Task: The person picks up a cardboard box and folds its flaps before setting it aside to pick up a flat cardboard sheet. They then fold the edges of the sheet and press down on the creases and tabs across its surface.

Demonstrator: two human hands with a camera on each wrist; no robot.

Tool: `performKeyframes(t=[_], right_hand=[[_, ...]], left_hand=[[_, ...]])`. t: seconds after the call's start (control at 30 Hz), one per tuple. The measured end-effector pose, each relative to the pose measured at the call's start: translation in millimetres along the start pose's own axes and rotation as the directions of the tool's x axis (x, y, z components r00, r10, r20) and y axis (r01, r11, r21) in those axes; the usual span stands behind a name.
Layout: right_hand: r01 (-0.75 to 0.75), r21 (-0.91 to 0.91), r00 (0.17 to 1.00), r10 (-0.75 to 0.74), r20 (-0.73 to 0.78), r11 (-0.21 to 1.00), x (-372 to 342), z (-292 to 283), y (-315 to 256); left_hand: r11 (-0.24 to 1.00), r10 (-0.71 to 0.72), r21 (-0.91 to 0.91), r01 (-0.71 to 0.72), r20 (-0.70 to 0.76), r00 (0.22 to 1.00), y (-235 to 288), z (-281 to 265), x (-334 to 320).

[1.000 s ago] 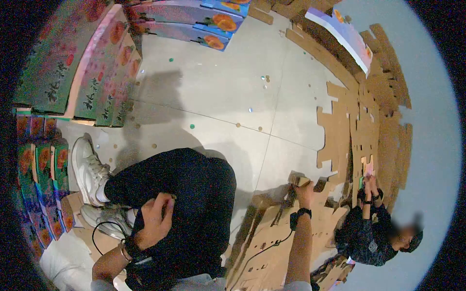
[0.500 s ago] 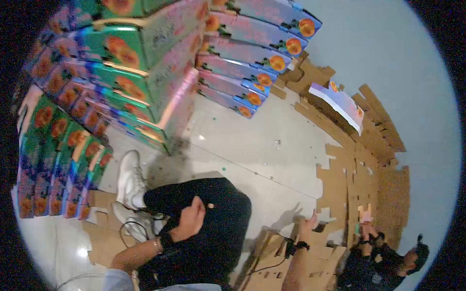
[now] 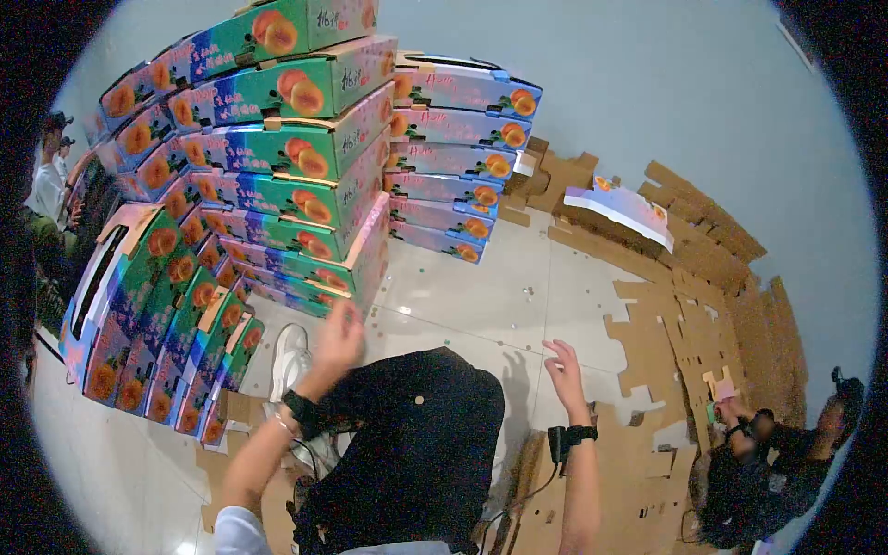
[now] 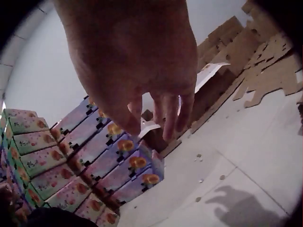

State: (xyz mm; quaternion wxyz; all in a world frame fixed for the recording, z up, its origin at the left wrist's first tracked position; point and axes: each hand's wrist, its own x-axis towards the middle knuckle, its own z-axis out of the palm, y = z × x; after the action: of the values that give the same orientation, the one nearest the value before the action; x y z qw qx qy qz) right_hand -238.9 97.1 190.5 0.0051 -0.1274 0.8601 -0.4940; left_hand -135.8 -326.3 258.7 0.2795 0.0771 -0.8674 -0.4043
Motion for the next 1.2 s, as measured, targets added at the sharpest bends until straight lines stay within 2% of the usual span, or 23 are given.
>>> performKeyframes(t=[0.03, 0.1, 0.13, 0.17, 0.23, 0.27, 0.33, 0.4, 0.47, 0.5, 0.57, 0.63, 0.67, 0.73, 0.77, 0.83, 0.87, 0.93, 1.0, 1.07, 1.1, 1.13, 1.2], right_hand=[[0.038, 0.043, 0.999, -0.038, 0.006, 0.998, 3, 5, -9], [0.085, 0.047, 0.996, -0.086, 0.023, 0.995, 6, 15, -27], [0.127, 0.042, 0.991, -0.129, 0.038, 0.991, 8, 23, -32], [0.119, 0.054, 0.992, -0.121, 0.043, 0.991, 9, 32, -33], [0.184, 0.118, 0.977, -0.194, 0.084, 0.976, 11, 47, -34], [0.180, 0.125, 0.978, -0.191, 0.080, 0.976, 11, 54, -35], [0.168, 0.159, 0.964, -0.195, 0.178, 0.973, 8, 68, -36], [0.153, 0.131, 0.960, -0.179, 0.216, 0.979, 3, 78, -43], [0.138, 0.100, 0.955, -0.160, 0.251, 0.985, -3, 85, -43], [0.086, 0.147, 0.948, -0.126, 0.293, 0.985, -3, 90, -37], [0.030, 0.193, 0.941, -0.093, 0.325, 0.981, -7, 95, -35], [0.046, 0.153, 0.937, -0.095, 0.335, 0.987, -14, 98, -35], [0.040, 0.154, 0.939, -0.090, 0.332, 0.987, -16, 98, -36], [0.027, 0.172, 0.948, -0.080, 0.308, 0.985, -21, 99, -35], [0.024, 0.174, 0.949, -0.077, 0.306, 0.985, -25, 99, -36], [0.049, 0.159, 0.952, -0.094, 0.292, 0.986, -30, 96, -42], [0.051, 0.157, 0.953, -0.095, 0.287, 0.986, -30, 95, -44], [-0.014, 0.171, 0.950, -0.040, 0.310, 0.985, -33, 92, -50], [0.005, 0.157, 0.955, -0.051, 0.293, 0.988, -30, 91, -60], [0.021, 0.145, 0.958, -0.062, 0.280, 0.989, -25, 94, -73], [0.093, 0.143, 0.958, -0.127, 0.256, 0.985, -23, 97, -89], [0.164, 0.140, 0.954, -0.193, 0.231, 0.976, -20, 102, -105], [0.199, 0.165, 0.943, -0.235, 0.235, 0.966, -15, 114, -140]], left_hand=[[0.999, -0.034, 0.010, 0.034, -0.030, 0.999, -9, -19, 15], [0.988, 0.119, 0.116, -0.099, -0.181, 0.976, -7, -85, 39], [0.937, 0.293, 0.267, -0.224, -0.257, 0.921, -26, -117, 56], [0.920, 0.341, 0.302, -0.250, -0.303, 0.890, -23, -153, 63], [0.835, 0.333, 0.536, -0.123, -0.315, 0.889, -35, -231, 74], [0.796, 0.217, 0.605, -0.010, -0.271, 0.938, -66, -282, 86], [0.545, 0.305, 0.823, 0.161, -0.373, 0.876, -103, -355, 87], [0.494, 0.097, 0.817, 0.298, -0.392, 0.915, -100, -407, 74], [0.526, 0.005, 0.784, 0.329, -0.390, 0.921, -165, -470, 63], [0.529, -0.333, 0.698, 0.482, -0.352, 0.875, -165, -484, 61], [0.477, -0.624, 0.624, 0.618, -0.254, 0.739, -163, -493, 53], [0.551, -0.465, 0.621, 0.557, -0.326, 0.823, -158, -487, 43], [0.552, -0.464, 0.625, 0.552, -0.320, 0.826, -156, -485, 44], [0.320, -0.424, 0.804, 0.501, -0.352, 0.835, -120, -460, 39], [0.320, -0.423, 0.806, 0.498, -0.349, 0.837, -118, -454, 38], [0.381, -0.323, 0.760, 0.526, -0.424, 0.846, -118, -445, 36], [0.386, -0.321, 0.759, 0.524, -0.423, 0.848, -117, -442, 33], [0.467, -0.096, 0.774, 0.428, -0.436, 0.895, -108, -431, 24], [0.488, -0.108, 0.749, 0.448, -0.457, 0.883, -95, -427, 17], [0.739, 0.060, 0.646, 0.191, -0.345, 0.937, -97, -428, 6], [0.849, 0.070, 0.510, 0.138, -0.368, 0.927, -87, -417, -4], [0.849, 0.071, 0.511, 0.136, -0.365, 0.928, -78, -411, -11], [0.842, 0.079, 0.517, 0.156, -0.404, 0.911, -68, -410, -22]])
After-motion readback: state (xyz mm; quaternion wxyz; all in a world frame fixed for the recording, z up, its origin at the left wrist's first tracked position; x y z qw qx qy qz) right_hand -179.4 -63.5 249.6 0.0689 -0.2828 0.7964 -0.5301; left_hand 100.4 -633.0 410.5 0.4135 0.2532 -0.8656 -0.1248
